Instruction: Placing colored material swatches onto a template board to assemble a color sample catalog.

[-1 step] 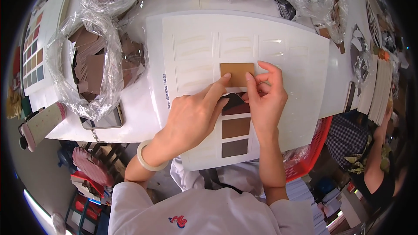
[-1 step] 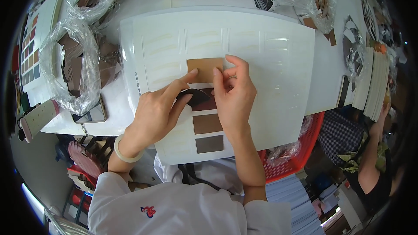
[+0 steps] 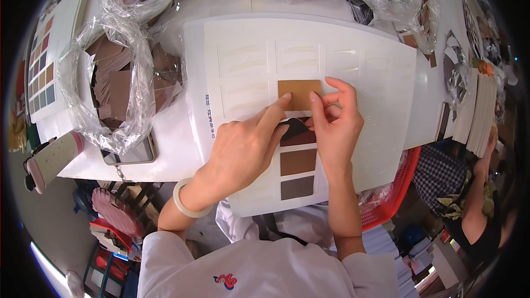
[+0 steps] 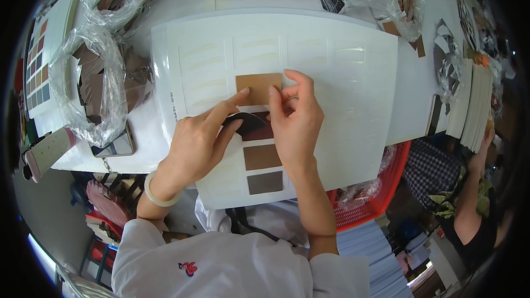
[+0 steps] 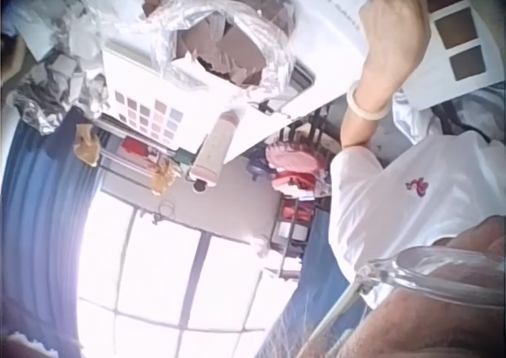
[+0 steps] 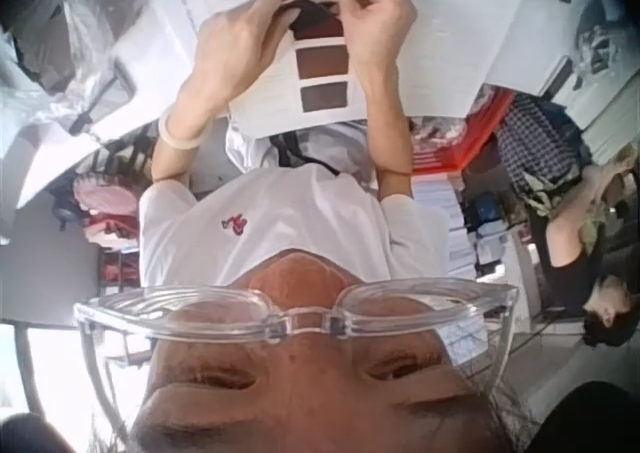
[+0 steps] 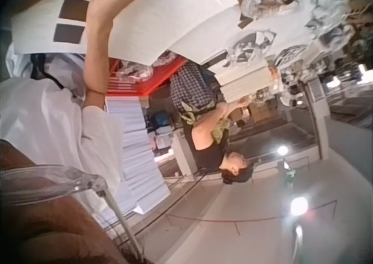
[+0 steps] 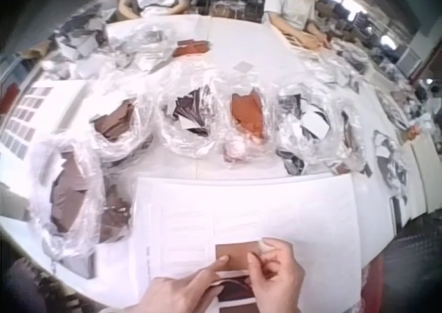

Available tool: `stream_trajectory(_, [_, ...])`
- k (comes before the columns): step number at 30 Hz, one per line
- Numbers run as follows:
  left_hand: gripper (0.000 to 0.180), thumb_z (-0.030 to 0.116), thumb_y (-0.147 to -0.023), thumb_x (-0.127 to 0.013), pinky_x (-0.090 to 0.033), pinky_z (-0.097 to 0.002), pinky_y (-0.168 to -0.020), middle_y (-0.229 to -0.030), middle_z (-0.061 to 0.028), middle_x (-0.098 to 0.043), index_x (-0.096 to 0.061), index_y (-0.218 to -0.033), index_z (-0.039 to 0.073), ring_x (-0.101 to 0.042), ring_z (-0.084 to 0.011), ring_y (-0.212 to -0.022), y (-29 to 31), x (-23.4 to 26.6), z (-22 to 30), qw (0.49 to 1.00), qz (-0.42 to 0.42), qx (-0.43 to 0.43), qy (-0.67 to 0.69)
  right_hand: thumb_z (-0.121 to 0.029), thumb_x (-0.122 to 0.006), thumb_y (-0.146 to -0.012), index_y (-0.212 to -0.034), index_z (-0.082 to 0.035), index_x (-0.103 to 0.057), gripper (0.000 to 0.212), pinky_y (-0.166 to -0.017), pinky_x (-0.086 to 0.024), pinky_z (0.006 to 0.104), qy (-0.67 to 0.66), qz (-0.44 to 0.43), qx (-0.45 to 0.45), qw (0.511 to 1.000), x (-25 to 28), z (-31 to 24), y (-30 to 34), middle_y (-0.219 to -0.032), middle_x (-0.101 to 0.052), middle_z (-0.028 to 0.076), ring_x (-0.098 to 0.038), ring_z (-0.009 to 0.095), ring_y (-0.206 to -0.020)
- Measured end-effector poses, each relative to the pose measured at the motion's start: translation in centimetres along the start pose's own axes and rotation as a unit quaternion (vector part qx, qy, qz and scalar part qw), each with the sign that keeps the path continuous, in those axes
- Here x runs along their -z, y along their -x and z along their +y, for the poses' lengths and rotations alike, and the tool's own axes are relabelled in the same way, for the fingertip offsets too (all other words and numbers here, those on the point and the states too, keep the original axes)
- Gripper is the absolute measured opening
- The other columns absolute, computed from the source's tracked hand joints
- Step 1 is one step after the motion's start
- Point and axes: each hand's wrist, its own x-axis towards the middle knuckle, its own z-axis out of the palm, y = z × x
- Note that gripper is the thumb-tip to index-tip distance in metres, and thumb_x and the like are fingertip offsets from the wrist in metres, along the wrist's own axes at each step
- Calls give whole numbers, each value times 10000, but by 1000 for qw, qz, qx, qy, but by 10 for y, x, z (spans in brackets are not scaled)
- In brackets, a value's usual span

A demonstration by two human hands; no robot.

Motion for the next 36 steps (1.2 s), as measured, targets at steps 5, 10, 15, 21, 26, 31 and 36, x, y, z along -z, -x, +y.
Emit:
stream_trajectory(5, [433,80,-908,-635,-504,-390,-549,-888,-148,-709,-538,-1329,55,-673,-325,-668,0,1,3,1000,-8,12,-14,-12,-668,-891,-1151,-12,-550,286,-496,-459,259,9,-5,-7,1000,-1,-3,-1,-706,-600,43,-596,112,-546])
stream_trajectory(10, [400,82,-912,-629,-502,-388,-547,-907,-148,-710,-549,-1302,43,-671,-326,-667,-1,2,5,1000,-12,14,-12,-8,-674,-881,-1138,-16,-555,283,-502,-457,267,16,-6,-10,1000,0,-2,-2,-702,-596,41,-584,115,-540])
stream_trajectory(15, [293,70,-915,-620,-495,-397,-543,-951,-159,-709,-575,-1201,26,-650,-324,-626,-2,0,2,1000,11,-5,11,-11,-694,-859,-1131,-37,-564,303,-511,-445,281,65,-24,2,998,4,-1,-3,-730,-585,43,-550,121,-532])
stream_trajectory(21, [126,66,-921,-625,-444,-321,-476,-777,-140,-696,-576,-1009,-10,-621,-220,-504,-5,10,5,998,28,36,52,-90,-717,-870,-1031,-60,-624,188,-521,-433,270,81,12,93,992,12,-15,-3,-920,-606,26,-570,118,-596])
stream_trajectory(26, [173,111,-919,-637,-430,-351,-447,-704,-115,-692,-564,-1035,6,-600,-269,-478,1,8,-11,982,83,80,149,-88,-694,-909,-992,15,-621,150,-654,-502,226,-174,-161,-22,971,4,-22,7,-790,-682,44,-641,83,-741])
stream_trajectory(31, [308,99,-969,-599,-302,-198,-443,-712,-57,-699,-507,-1238,-21,-444,-26,-480,11,34,-22,961,158,133,185,-100,-667,-933,-981,38,-618,154,-543,-536,224,-219,-127,-97,963,-26,-23,-22,-813,-675,95,-700,167,-649])
stream_trajectory(36, [351,48,-949,-605,-307,-171,-444,-803,-56,-706,-505,-1281,-5,-433,-8,-477,29,47,-38,952,207,137,177,-104,-654,-942,-988,54,-638,166,-564,-547,236,-202,-123,-58,970,-49,-34,-41,-835,-673,86,-712,188,-663])
